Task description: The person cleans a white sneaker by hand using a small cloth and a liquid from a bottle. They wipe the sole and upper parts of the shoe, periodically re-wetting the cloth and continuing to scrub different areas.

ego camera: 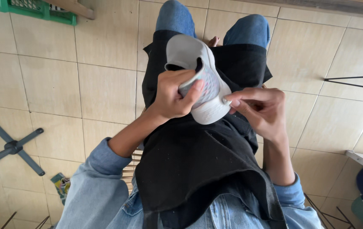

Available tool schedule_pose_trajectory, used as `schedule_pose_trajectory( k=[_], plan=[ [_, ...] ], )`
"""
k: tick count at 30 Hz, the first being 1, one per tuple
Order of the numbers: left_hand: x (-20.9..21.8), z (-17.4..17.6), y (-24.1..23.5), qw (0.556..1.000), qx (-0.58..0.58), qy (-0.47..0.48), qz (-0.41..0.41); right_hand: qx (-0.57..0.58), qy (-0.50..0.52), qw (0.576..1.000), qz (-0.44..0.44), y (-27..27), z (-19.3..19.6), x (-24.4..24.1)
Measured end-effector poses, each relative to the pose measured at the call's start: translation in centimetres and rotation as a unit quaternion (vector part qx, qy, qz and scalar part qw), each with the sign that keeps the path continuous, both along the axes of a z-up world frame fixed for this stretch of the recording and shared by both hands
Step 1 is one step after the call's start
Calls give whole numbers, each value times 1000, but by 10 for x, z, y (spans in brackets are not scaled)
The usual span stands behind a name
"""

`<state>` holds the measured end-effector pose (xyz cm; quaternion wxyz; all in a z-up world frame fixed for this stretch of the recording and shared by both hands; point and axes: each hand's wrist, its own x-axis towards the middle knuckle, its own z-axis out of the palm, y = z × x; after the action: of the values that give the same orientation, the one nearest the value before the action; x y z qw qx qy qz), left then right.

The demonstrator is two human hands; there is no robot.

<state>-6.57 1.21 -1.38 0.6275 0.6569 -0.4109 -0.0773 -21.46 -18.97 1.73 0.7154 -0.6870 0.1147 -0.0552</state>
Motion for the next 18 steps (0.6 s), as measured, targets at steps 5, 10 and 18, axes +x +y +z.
schedule_pose_trajectory(
  k=[5,10,18],
  plan=[
    [-7,47,-35,992,41,30,114,-147,-74,986,-37,-21,29,4],
    [-1,72,-32,989,55,118,-65,-176,-153,972,13,-76,30,6],
    [28,28,-28,889,54,-456,3,-175,-140,974,18,-78,79,29]
  ],
)
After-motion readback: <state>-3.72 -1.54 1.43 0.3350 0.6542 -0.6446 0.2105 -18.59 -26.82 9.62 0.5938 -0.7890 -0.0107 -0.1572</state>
